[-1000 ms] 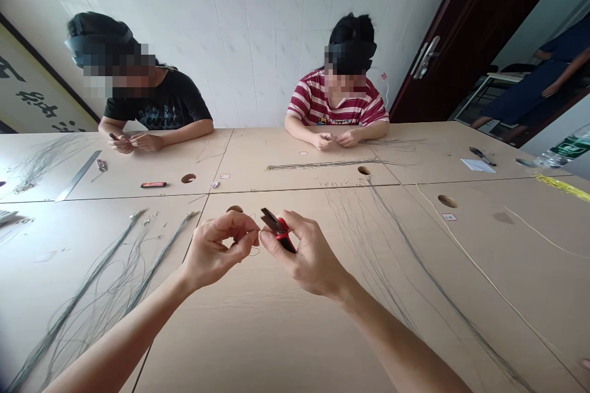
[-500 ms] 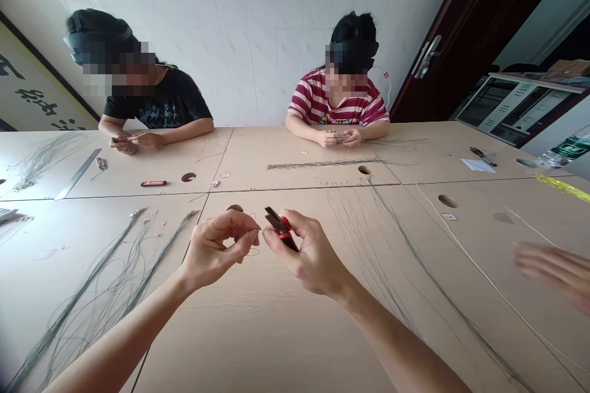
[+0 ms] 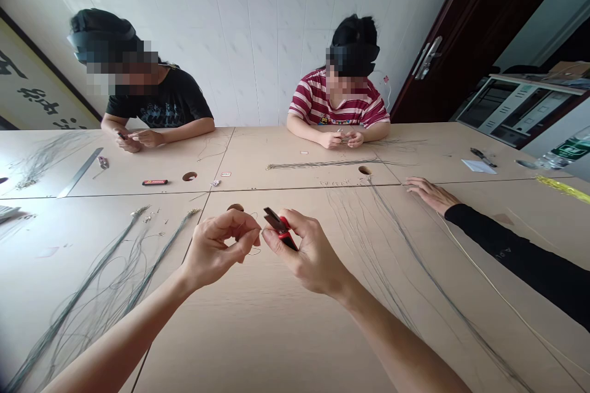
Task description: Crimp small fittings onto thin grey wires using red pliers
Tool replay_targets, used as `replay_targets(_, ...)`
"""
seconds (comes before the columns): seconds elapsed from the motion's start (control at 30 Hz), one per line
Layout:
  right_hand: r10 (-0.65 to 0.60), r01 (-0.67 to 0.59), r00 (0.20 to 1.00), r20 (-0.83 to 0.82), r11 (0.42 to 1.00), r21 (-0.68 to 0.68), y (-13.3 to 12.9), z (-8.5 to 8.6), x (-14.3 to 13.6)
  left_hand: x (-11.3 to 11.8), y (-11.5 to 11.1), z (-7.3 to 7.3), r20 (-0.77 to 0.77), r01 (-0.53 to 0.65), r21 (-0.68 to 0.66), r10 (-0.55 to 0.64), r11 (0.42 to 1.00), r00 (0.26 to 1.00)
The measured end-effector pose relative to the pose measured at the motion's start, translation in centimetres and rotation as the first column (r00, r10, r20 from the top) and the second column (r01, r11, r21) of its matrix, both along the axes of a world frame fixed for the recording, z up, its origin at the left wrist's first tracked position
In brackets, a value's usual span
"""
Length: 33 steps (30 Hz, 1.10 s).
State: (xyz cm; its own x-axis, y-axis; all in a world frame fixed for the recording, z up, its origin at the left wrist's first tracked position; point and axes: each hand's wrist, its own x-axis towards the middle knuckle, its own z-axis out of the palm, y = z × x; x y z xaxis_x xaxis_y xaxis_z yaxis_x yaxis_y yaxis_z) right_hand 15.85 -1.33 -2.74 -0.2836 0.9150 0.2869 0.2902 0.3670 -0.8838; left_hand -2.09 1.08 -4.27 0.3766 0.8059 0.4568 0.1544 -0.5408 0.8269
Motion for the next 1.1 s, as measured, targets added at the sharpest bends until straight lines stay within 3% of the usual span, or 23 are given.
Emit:
replay_targets(0.23,-0.016,0.015,0.999,0.029,1.000,0.007,0.1,-0.3,0.0,0.0,-0.2,-0.2,0.057,0.004,-0.037,-0.002,0.999,0.998)
replay_targets(0.7,-0.038,0.028,0.995,0.094,0.995,0.100,-0.1,-0.5,-0.2,0.1,-0.4,-0.2,0.006,-0.012,-0.029,0.012,0.999,1.000)
replay_targets(0.83,-0.048,0.043,0.995,0.082,0.997,0.064,-0.1,-0.5,0.0,-0.3,-0.7,-0.5,0.091,-0.024,-0.052,0.029,0.998,0.995)
replay_targets(1.0,-0.074,0.074,0.997,0.013,0.997,0.029,-0.1,-1.5,0.9,-1.3,-0.7,-0.4,0.276,-0.168,-0.110,0.192,0.980,0.942)
replay_targets(1.1,-0.129,0.128,0.991,-0.044,0.992,-0.007,-0.2,-2.7,1.7,-1.7,-0.3,-0.1,0.354,-0.189,-0.175,0.241,0.966,0.904)
